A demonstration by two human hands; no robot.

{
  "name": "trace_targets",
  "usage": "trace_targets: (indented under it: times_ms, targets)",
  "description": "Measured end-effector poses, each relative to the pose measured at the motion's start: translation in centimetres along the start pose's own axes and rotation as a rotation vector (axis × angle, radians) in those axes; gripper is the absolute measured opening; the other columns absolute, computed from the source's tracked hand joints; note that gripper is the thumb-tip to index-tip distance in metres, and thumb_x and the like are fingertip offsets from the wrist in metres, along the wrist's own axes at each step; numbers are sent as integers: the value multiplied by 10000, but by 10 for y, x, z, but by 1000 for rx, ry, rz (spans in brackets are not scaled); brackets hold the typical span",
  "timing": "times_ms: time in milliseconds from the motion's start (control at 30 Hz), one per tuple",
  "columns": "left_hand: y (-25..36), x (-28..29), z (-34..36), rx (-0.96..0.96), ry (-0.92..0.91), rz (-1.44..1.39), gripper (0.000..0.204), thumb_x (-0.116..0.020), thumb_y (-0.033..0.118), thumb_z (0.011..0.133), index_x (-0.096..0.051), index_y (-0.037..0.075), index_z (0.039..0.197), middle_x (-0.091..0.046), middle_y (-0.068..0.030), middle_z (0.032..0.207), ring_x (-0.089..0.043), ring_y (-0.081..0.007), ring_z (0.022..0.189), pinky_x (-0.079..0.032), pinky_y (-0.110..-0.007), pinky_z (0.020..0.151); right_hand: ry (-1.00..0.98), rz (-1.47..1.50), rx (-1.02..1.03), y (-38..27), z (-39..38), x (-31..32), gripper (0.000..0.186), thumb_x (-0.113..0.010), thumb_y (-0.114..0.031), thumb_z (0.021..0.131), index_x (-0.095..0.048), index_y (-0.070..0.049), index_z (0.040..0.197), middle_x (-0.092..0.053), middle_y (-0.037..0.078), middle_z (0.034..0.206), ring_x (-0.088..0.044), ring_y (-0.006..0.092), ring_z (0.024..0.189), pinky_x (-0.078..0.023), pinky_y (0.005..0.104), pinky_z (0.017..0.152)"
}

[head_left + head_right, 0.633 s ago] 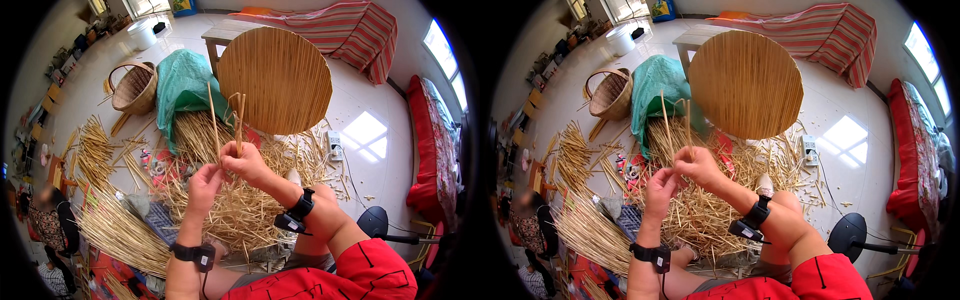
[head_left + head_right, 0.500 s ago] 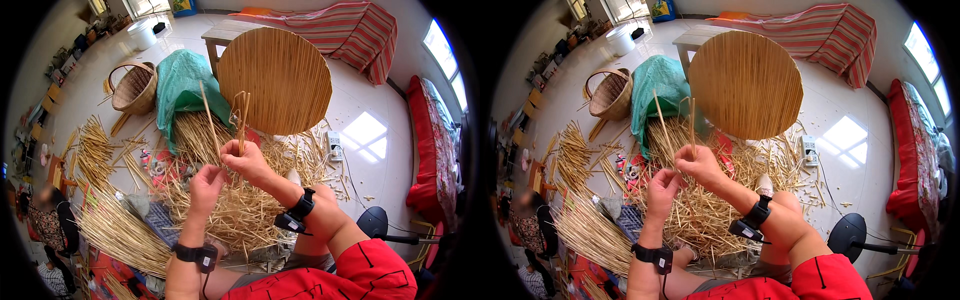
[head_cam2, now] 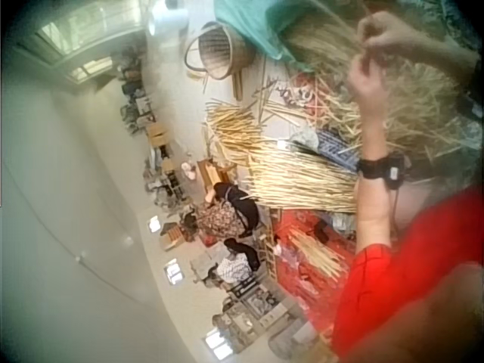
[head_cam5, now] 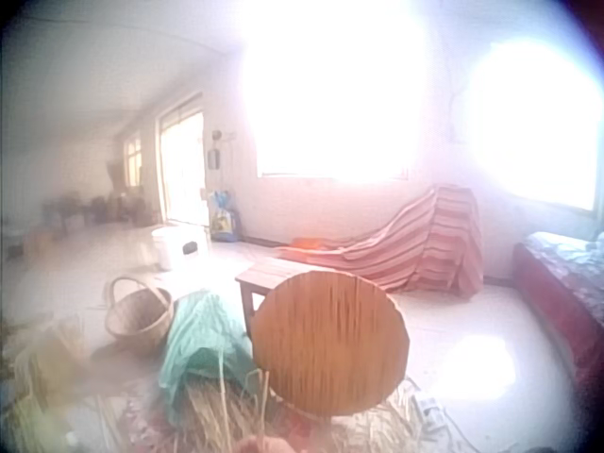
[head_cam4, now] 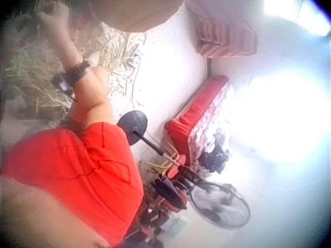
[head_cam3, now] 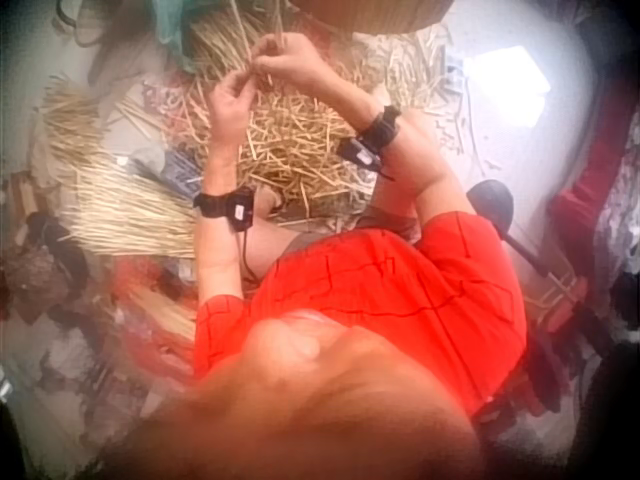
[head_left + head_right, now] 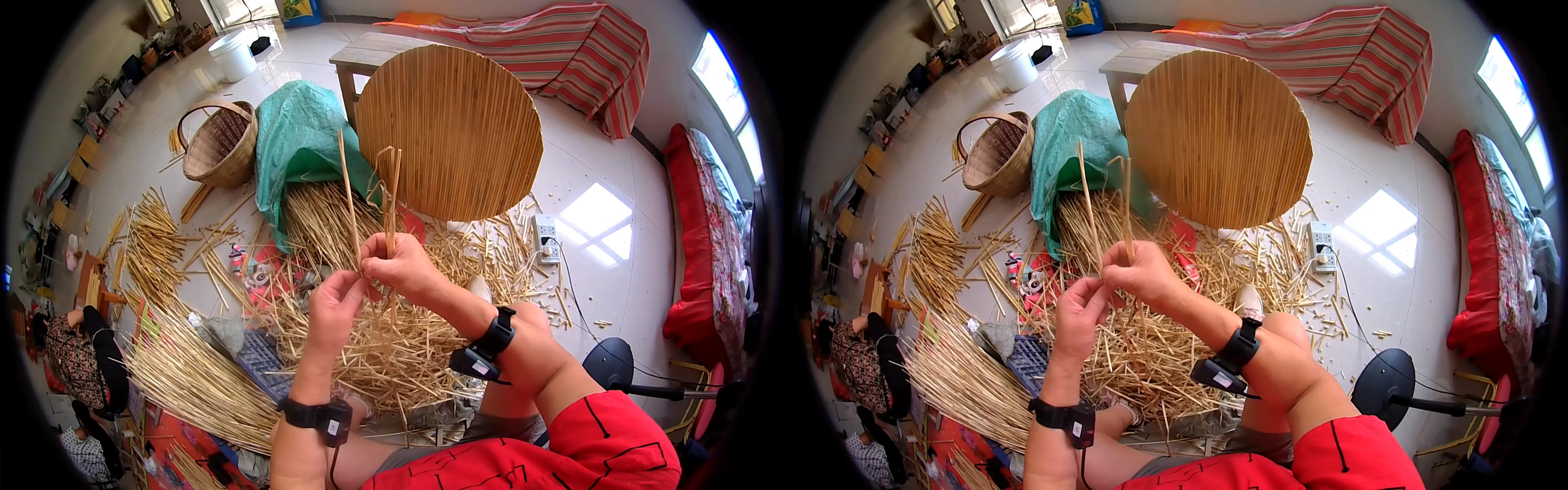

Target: The person weaves together thin strips of straw and grass while sitting on the floor, occasionally gathering more material from a bundle.

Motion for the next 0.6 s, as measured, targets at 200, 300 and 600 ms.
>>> trace_targets:
  times_ms: [200,300,600]
  targets:
    - [0,-3,1,1,-38,-83,145,-548,157,939,-606,28,970,-635,-28,729,-421,-13,525,-315,-152,474,-12,50,17,-7,-2,-2,68,-581,-27,760,-562,20,804,-578,51,654,-543,113,516,-417,237,445]
    - [-2,-2,1,-10,-26,-1,148,-545,156,941,-607,27,981,-634,-29,733,-425,-12,527,-319,-154,474,-33,43,12,-6,-2,-3,55,-579,-33,763,-562,6,798,-576,38,660,-538,97,538,-406,224,465]
    - [-5,-3,2,-35,-8,-47,92,-556,125,932,-564,34,927,-627,-40,723,-427,-21,512,-324,-151,461,-39,-24,46,-3,-1,-2,45,-574,-45,756,-556,-13,781,-554,5,650,-510,67,548,-387,215,480]
Point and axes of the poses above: each hand's wrist, its own z-axis towards the middle knuckle, its own x-axis out of the back of the hand, y = z × x, the point moved 6 cm from there along z, towards the middle knuckle
